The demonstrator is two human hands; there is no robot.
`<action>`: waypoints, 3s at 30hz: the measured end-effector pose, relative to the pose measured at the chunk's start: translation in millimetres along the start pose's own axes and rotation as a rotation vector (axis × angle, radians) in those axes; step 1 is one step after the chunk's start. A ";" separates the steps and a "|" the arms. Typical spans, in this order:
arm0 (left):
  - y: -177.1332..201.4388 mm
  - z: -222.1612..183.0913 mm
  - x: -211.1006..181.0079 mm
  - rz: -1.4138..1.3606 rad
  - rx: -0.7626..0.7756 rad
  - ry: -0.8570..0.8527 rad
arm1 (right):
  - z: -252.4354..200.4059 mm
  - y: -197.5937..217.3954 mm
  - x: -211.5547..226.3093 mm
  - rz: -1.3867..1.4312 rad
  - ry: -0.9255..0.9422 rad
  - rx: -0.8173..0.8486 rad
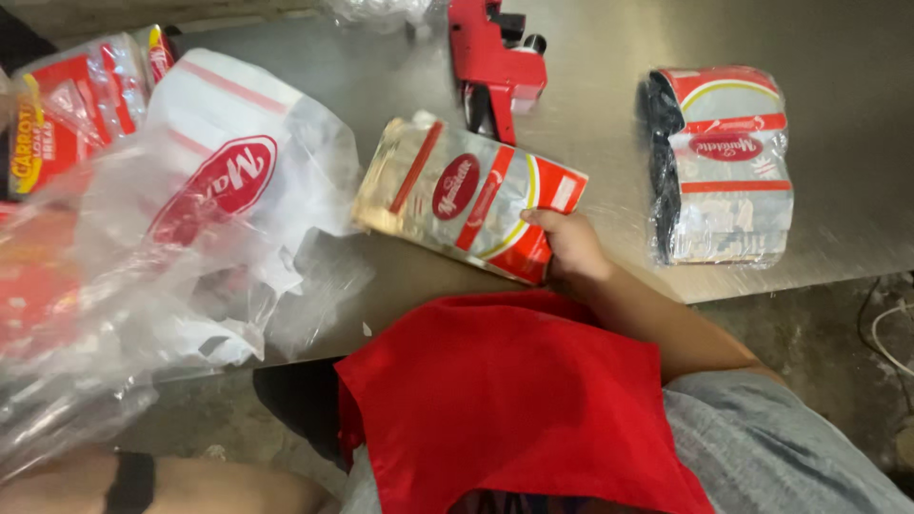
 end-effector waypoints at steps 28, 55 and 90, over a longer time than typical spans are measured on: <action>-115.8 -144.5 16.8 0.099 1.373 0.218 | 107.1 -170.2 108.2 -1.216 1.414 0.312; -209.4 -123.1 41.3 0.546 0.824 -0.191 | 26.7 -219.6 -19.6 -1.819 1.265 0.868; -200.9 -191.2 38.6 0.406 1.058 -0.518 | -11.1 -182.5 -24.4 -0.199 -0.081 1.005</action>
Point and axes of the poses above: each hand's wrist, its own z-axis towards the middle knuckle, its own y-axis out of the back of the hand, x = y × z, the point moved 8 cm from there along z, towards the middle knuckle, and after that the axes turned 7 degrees about y, right-handed, at the moved point
